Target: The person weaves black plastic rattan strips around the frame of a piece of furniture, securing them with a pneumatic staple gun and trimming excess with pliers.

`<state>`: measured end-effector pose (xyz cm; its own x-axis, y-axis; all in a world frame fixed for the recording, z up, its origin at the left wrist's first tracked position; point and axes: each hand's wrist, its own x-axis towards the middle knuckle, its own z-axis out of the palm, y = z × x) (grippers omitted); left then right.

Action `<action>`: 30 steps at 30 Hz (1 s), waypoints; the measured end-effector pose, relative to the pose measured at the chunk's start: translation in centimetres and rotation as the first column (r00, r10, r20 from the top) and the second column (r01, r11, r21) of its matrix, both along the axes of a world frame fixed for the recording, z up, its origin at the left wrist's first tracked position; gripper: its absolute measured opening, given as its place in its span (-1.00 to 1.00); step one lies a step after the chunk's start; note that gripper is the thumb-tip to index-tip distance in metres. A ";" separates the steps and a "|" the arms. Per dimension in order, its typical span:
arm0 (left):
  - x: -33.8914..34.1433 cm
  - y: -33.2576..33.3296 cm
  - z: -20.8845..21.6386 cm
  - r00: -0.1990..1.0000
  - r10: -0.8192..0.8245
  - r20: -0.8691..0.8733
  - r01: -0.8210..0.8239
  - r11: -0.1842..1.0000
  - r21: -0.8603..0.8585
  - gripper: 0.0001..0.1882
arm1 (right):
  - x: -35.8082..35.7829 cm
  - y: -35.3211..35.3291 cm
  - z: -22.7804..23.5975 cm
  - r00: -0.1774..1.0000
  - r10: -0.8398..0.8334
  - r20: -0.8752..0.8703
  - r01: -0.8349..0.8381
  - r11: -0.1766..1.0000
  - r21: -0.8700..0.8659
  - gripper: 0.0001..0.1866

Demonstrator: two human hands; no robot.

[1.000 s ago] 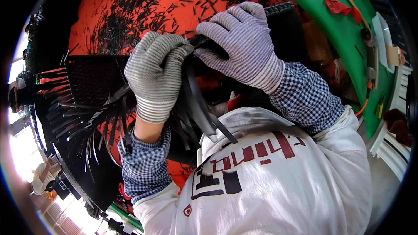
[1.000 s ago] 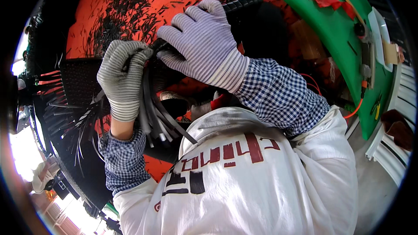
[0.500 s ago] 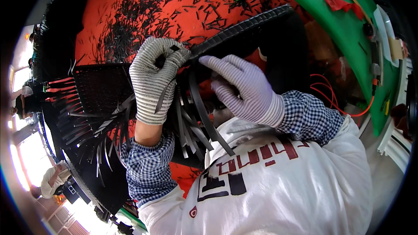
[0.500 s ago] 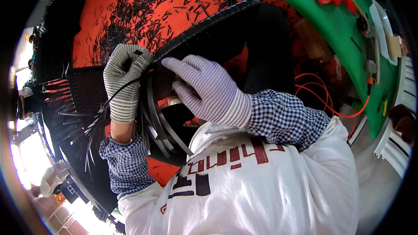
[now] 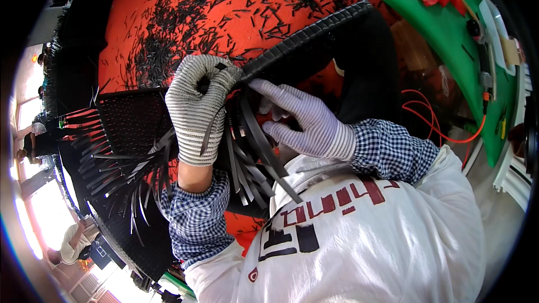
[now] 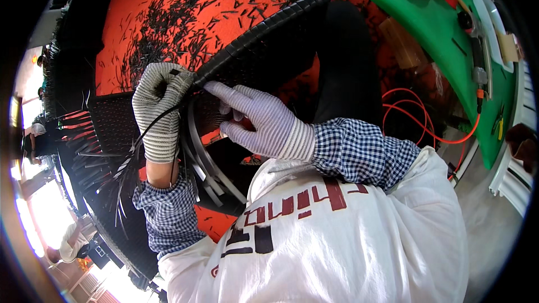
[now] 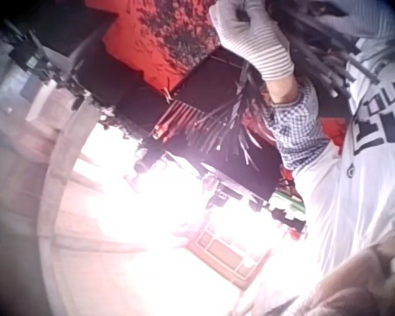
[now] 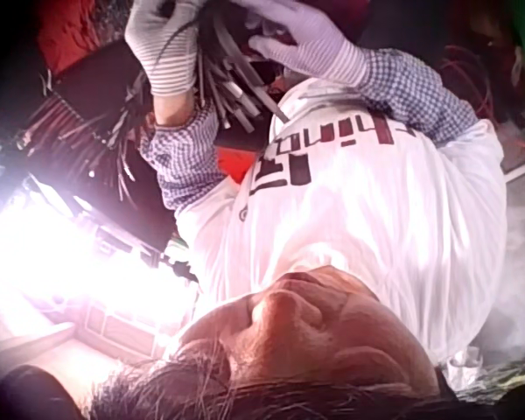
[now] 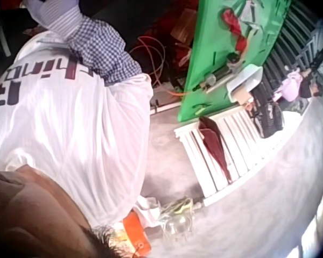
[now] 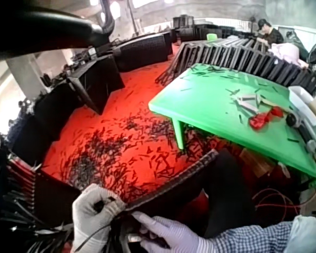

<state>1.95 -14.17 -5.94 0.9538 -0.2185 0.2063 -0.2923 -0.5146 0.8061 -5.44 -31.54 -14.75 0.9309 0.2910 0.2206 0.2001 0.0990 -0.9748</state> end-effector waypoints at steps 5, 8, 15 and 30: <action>-0.2 -0.1 -0.1 0.999 0.006 -0.039 -0.006 1.000 0.000 -0.88 | 0.4 -0.1 -0.5 0.994 -0.007 0.113 0.027 0.983 -0.181 -0.25; -0.8 0.7 -0.2 0.999 0.027 -0.034 -0.028 1.000 -0.014 -0.88 | 0.4 1.1 -0.3 0.933 -0.080 0.350 0.163 0.964 -0.212 -0.39; -0.7 0.6 -0.1 1.000 0.022 -0.010 -0.022 0.999 -0.036 -0.87 | 0.2 -0.6 1.3 0.942 -0.108 0.318 0.184 0.958 -0.220 -0.35; -0.7 0.4 0.0 1.000 0.005 -0.002 -0.005 1.000 -0.028 -0.89 | 0.5 0.7 1.3 0.978 -0.062 0.201 0.089 0.988 -0.130 -0.41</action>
<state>1.24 -13.76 -5.98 0.9554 -0.2074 0.2105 -0.2879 -0.4931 0.8209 -4.95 -30.85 -13.44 0.8939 0.2620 0.3636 0.3901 -0.0554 -0.9191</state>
